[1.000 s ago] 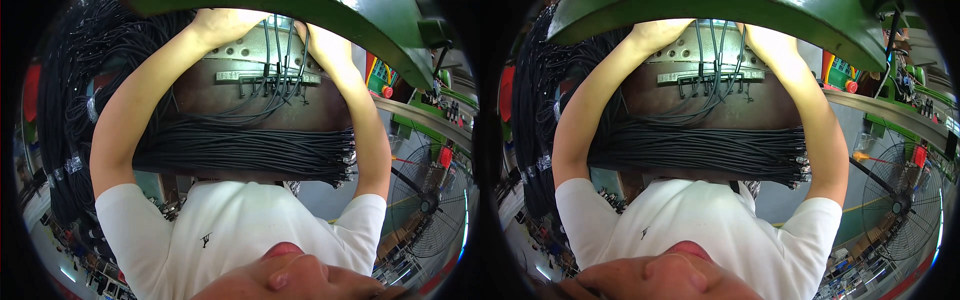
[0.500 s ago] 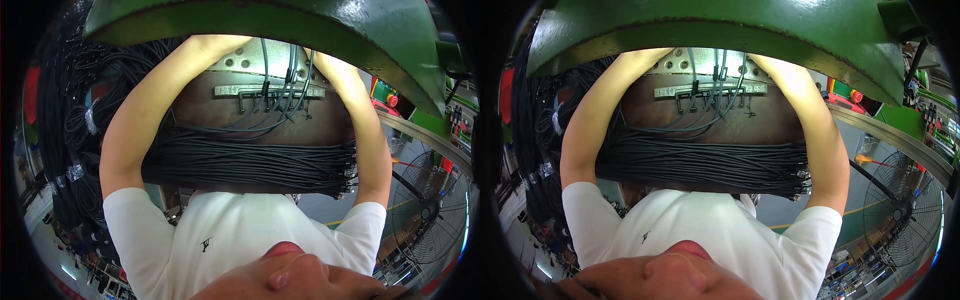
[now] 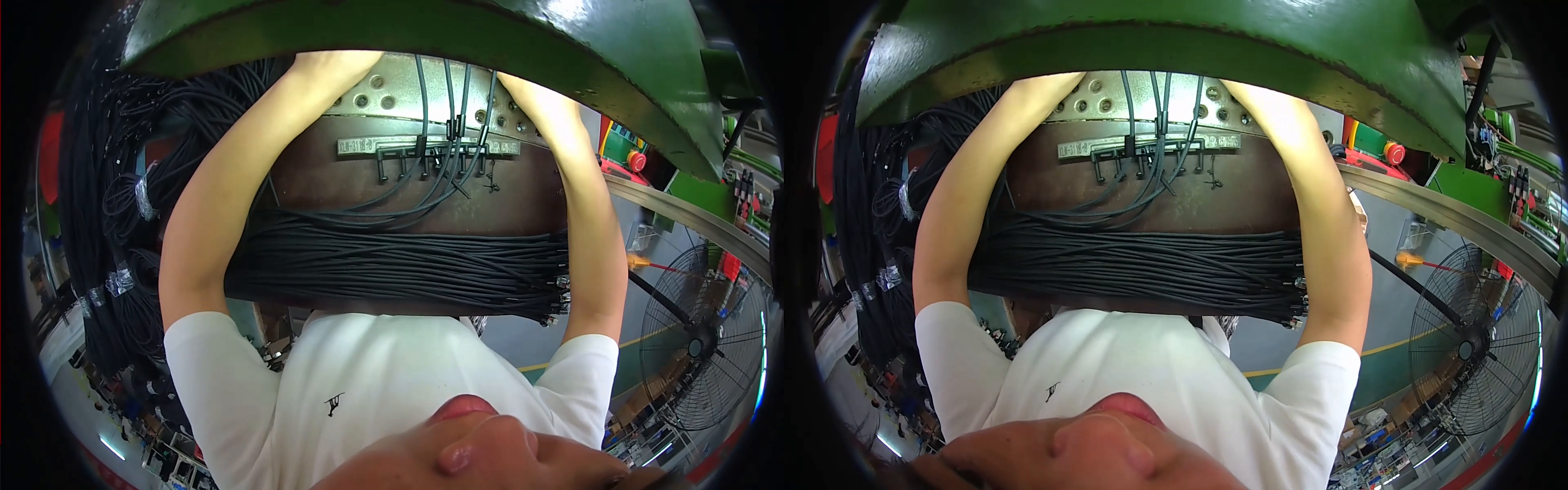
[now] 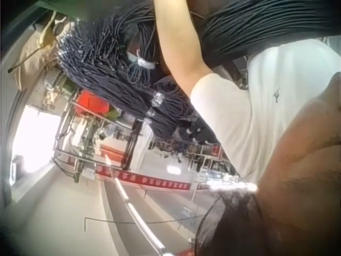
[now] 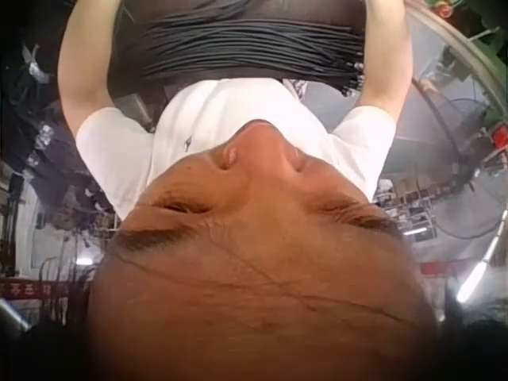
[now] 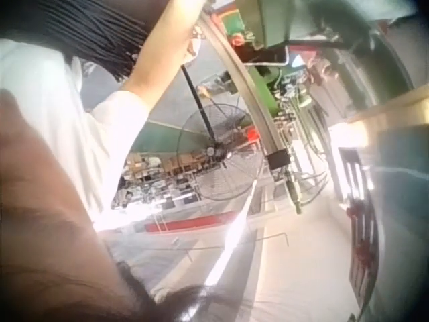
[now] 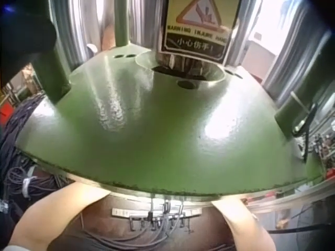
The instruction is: Plugging multiple black cables into a testing board and removing them sequentially.
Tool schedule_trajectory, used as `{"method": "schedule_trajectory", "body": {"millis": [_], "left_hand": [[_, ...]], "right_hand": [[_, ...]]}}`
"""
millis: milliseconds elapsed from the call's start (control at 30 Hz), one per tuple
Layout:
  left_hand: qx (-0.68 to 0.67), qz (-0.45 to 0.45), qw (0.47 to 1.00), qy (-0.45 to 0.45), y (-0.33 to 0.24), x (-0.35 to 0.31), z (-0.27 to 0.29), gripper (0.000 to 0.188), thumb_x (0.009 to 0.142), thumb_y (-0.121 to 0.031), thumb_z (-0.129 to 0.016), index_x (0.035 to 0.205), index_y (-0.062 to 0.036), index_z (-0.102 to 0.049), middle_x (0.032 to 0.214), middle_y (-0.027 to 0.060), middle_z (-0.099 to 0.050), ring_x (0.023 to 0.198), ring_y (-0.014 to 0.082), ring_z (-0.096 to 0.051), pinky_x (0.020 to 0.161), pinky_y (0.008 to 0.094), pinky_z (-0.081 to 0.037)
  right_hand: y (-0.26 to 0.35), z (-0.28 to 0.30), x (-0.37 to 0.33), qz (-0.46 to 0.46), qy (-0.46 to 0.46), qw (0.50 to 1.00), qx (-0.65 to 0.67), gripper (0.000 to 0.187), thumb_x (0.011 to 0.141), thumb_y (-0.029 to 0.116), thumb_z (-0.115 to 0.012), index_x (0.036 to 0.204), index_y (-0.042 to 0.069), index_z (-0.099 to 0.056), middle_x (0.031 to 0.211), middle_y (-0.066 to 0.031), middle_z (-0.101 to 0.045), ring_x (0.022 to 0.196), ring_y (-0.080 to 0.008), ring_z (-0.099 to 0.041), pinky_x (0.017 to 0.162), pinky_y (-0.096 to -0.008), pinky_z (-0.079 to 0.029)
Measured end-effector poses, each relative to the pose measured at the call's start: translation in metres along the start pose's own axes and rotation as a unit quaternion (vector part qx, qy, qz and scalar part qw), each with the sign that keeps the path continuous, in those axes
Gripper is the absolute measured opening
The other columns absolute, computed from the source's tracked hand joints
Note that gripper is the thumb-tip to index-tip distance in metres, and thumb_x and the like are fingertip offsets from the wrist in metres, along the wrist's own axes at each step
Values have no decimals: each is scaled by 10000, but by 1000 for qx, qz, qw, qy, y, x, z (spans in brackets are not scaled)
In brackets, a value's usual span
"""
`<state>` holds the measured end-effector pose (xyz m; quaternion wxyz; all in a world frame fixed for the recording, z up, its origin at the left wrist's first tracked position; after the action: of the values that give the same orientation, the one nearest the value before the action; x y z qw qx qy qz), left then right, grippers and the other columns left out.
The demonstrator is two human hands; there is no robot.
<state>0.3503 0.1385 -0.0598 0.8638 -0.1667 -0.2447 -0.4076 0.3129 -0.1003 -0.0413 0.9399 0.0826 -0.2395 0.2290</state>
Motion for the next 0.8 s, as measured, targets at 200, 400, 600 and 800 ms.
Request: {"method": "schedule_trajectory", "body": {"millis": [200,400,600,800], "left_hand": [[102,54,993,30,-11,8,8,197,836,-226,-609,887,-51,-685,814,119,-673,728,284,-639,666,397,-520],[80,111,986,97,-17,20,22,302,858,-350,-616,874,-59,-695,716,128,-664,630,295,-640,585,407,-522],[37,210,956,202,-57,20,76,372,885,-350,-599,1132,-72,-627,1012,140,-661,902,303,-639,784,398,-513],[-312,205,918,131,-113,-44,153,489,852,-198,-629,1291,-14,-515,1346,172,-503,1253,311,-481,1042,379,-371]], "right_hand": [[7,24,-3,-166,15,979,115,247,815,265,-643,885,30,-677,763,-138,-664,615,-255,-613,575,-379,-481],[-6,25,-6,-107,19,981,164,230,866,215,-602,938,6,-664,823,-132,-669,736,-224,-628,670,-348,-484],[-30,28,-14,-148,-87,978,122,235,875,185,-535,822,-14,-647,712,-179,-635,658,-331,-611,622,-419,-483],[20,142,-76,-245,-74,933,251,153,900,20,-571,1033,3,-644,956,-72,-668,815,-98,-605,765,-213,-470]]}}
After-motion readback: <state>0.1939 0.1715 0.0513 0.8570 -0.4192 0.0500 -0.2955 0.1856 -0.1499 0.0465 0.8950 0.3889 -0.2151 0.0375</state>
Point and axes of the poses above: each hand's wrist, its own x-axis towards the middle knuckle, its own z-axis out of the back of the hand, y = z × x, the point moved 4 cm from there along x, towards the middle knuckle
